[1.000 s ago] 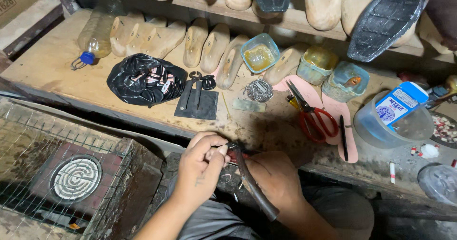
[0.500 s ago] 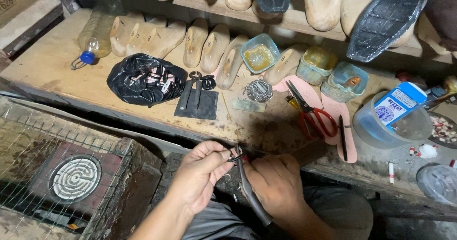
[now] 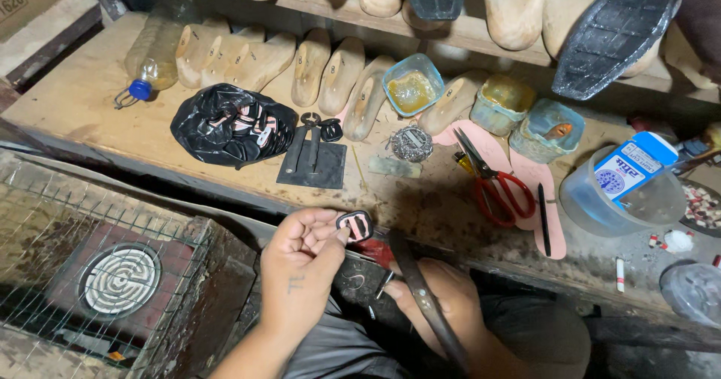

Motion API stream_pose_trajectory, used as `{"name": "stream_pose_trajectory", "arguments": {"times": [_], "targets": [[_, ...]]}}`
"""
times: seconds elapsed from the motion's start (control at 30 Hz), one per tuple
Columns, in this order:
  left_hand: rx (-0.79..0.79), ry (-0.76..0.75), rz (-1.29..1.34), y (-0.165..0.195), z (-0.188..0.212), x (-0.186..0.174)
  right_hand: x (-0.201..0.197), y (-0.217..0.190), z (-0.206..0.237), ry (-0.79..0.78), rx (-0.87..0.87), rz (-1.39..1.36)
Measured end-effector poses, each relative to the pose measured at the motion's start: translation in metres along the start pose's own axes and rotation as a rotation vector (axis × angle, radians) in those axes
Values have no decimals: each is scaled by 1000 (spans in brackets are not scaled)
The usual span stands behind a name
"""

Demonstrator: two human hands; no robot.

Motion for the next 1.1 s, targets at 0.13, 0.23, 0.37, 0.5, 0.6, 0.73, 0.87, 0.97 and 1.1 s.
{"name": "stream_pose_trajectory", "arguments": {"times": [0.13,0.23,0.37,0.5,0.6,0.73,0.87,0.97,1.1], "targets": [[-105,-14,-5,-10,3,6,5,7,3,-25,130,-131],[-146,-23,10,-12,6,8,8,0,-3,-17,56,-147],[-179,-34,4,-14,9,12,11,-2,-6,-9,33,-138],[-168,-75,41,-12,12,18,13,1,-7,-16,55,-155],[-152,-83,-1,-9,13,20,14,4,-5,60,134,-172],[5,-149,-102,6,23,31,12,13,2,93,290,-316],[-32,-69,55,1,10,26,-3,0,1,147,164,-251],[-80,-59,48,-4,7,19,-6,-13,-8,53,16,-97],[-34,-73,-97,-2,10,18,-7,-26,-22,-29,-168,16]]}}
Point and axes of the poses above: each hand's wrist, its own z-axis away from the middle knuckle, its own x-axis out of the palm, y = z × x, the point moved 8 cm from there along -z, towards the middle knuckle, and after that the axes turned 4 degrees about -x, right-handed, at the moved point
